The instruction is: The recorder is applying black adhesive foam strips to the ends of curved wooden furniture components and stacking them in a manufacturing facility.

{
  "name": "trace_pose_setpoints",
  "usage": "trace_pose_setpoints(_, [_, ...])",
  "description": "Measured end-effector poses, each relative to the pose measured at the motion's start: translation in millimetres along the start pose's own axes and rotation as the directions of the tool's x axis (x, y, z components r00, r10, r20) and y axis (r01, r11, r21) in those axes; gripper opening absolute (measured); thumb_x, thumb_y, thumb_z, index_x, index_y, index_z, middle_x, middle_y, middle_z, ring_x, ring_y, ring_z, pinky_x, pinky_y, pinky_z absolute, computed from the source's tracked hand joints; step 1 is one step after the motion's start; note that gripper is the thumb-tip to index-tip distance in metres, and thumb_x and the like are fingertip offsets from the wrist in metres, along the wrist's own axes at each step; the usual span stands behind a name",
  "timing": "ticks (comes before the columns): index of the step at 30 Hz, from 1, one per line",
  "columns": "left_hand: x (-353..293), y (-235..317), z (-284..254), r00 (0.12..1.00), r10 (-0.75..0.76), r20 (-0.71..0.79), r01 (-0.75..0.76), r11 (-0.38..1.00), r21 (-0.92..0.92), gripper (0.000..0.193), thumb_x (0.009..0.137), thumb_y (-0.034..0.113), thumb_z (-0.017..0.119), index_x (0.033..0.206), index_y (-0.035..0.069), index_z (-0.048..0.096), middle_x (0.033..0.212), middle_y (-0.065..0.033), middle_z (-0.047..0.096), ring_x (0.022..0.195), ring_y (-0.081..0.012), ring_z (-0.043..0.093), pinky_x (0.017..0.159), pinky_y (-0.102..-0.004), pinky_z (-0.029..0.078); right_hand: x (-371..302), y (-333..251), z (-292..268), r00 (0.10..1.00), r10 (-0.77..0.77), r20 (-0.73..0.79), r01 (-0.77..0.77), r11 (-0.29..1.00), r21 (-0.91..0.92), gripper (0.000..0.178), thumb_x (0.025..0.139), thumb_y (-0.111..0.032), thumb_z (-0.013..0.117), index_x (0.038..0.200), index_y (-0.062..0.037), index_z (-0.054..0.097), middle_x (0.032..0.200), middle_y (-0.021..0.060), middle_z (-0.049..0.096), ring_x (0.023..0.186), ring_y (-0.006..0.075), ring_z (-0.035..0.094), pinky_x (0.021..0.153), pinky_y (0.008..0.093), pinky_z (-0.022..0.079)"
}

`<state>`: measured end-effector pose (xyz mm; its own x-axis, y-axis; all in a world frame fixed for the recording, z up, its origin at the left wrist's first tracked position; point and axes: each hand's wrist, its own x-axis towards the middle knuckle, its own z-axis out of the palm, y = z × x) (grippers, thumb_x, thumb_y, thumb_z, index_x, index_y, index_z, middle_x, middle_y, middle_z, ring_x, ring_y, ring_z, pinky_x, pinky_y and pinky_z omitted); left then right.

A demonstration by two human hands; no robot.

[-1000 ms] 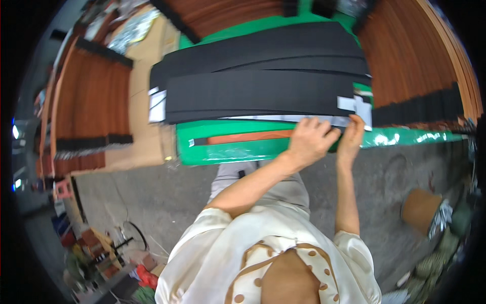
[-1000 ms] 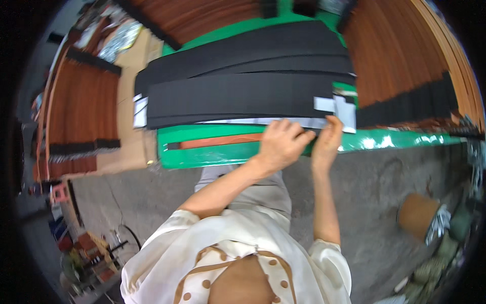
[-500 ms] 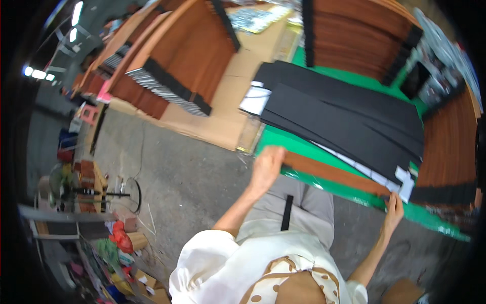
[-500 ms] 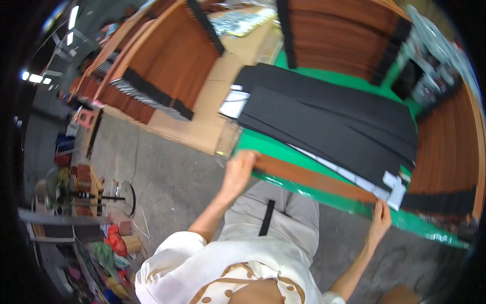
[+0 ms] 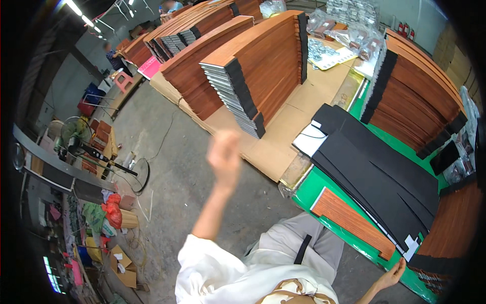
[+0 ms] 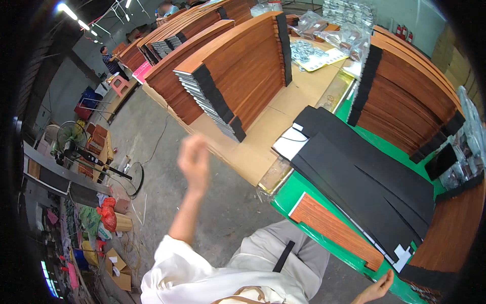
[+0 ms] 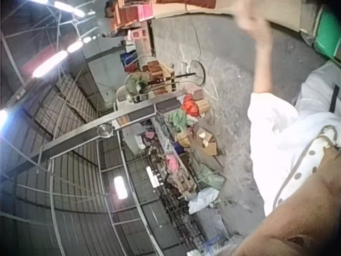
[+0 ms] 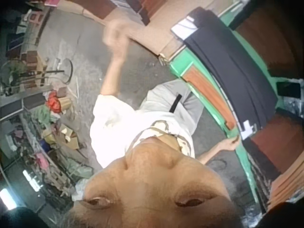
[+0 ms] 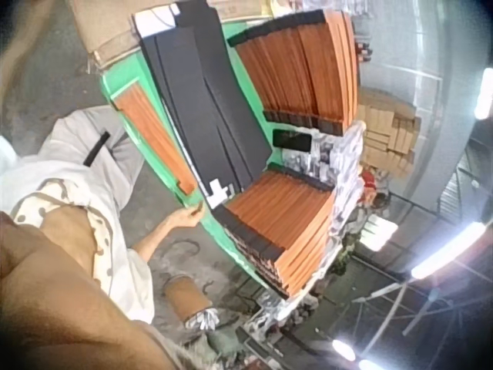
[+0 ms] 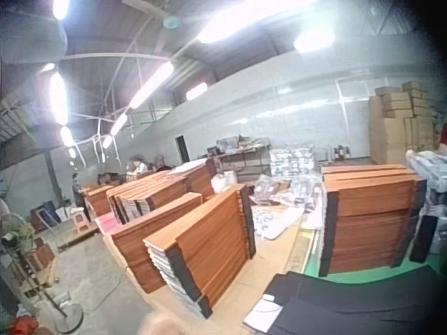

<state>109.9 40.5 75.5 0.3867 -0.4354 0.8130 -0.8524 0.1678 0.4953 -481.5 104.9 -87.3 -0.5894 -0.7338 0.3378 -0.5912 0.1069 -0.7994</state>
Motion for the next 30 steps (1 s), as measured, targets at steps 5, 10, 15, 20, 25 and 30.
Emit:
trace_pose_setpoints(5, [156.6,-119.5,-38.2,0.927,0.375,0.0,-0.303,0.749,0.59,0.03,0.082,0.009,0.064,0.111,0.007,0.056,0.109,-0.0099,0.06,0.105,-0.0271,0.055,0.088,-0.0411,0.042,3.6,-66.6,31.1,0.995,-0.092,0.026,0.092,0.996,0.02,0.019,0.093,-0.004,0.051,0.108,0.0042,0.06,0.108,0.0102,0.062,0.1,0.0183,0.057,0.091,0.0296,0.043])
trace_pose_setpoints(10, [245.8,-198.2,-39.5,0.927,0.123,0.356,-0.368,0.489,0.791,0.05,0.085,0.032,0.061,0.125,0.006,0.047,0.116,-0.0153,0.059,0.109,-0.0316,0.055,0.088,-0.0431,0.045,-10.0,-112.8,60.3,0.971,-0.207,0.123,0.19,0.972,0.138,0.021,0.087,0.01,0.044,0.099,0.0057,0.061,0.108,0.0112,0.062,0.102,0.0211,0.057,0.094,0.0312,0.041])
trace_pose_setpoints(15, [288.8,-257.8,-58.8,0.866,-0.037,0.499,-0.404,0.538,0.74,0.045,0.088,0.033,0.057,0.124,0.006,0.052,0.113,-0.0218,0.06,0.105,-0.0363,0.057,0.088,-0.043,0.045,-20.3,-141.8,79.9,0.953,-0.27,0.137,0.247,0.955,0.162,0.017,0.08,0.012,0.05,0.087,0.0047,0.063,0.094,0.0114,0.064,0.09,0.0198,0.06,0.081,0.0279,0.046])
trace_pose_setpoints(20, [276.4,-257.6,-60.5,0.887,0.21,0.412,-0.454,0.23,0.861,0.037,0.091,0.036,0.054,0.119,0.012,0.051,0.106,-0.0125,0.06,0.098,-0.0333,0.057,0.079,-0.0452,0.047,-21.8,-153.5,87.0,0.951,-0.267,0.154,0.235,0.952,0.198,0.016,0.08,0.013,0.052,0.084,0.0035,0.064,0.09,0.0094,0.066,0.087,0.0166,0.06,0.076,0.0253,0.046])
trace_pose_setpoints(25, [250.5,-188.2,-95.2,0.875,0.398,0.276,-0.372,0.189,0.909,0.04,0.092,0.036,0.052,0.122,0.01,0.052,0.106,-0.0134,0.061,0.1,-0.0304,0.058,0.081,-0.0394,0.046,-20.6,-163.3,83.3,0.933,-0.328,0.15,0.288,0.928,0.235,0.015,0.078,0.014,0.054,0.082,0.0037,0.064,0.089,0.0084,0.066,0.084,0.0152,0.061,0.072,0.0244,0.046])
trace_pose_setpoints(30, [114.4,-42.2,-72.5,0.996,-0.067,-0.057,0.072,0.994,0.076,0.058,0.099,0.035,0.04,0.136,-0.009,0.032,0.137,-0.0211,0.041,0.122,-0.0256,0.043,0.103,-0.0335,0.032,-28.8,-211.7,97.1,0.856,-0.466,0.222,0.309,0.807,0.503,0.021,0.072,0.017,0.052,0.082,0.003,0.064,0.09,0.011,0.066,0.084,0.0185,0.062,0.074,0.0266,0.047])
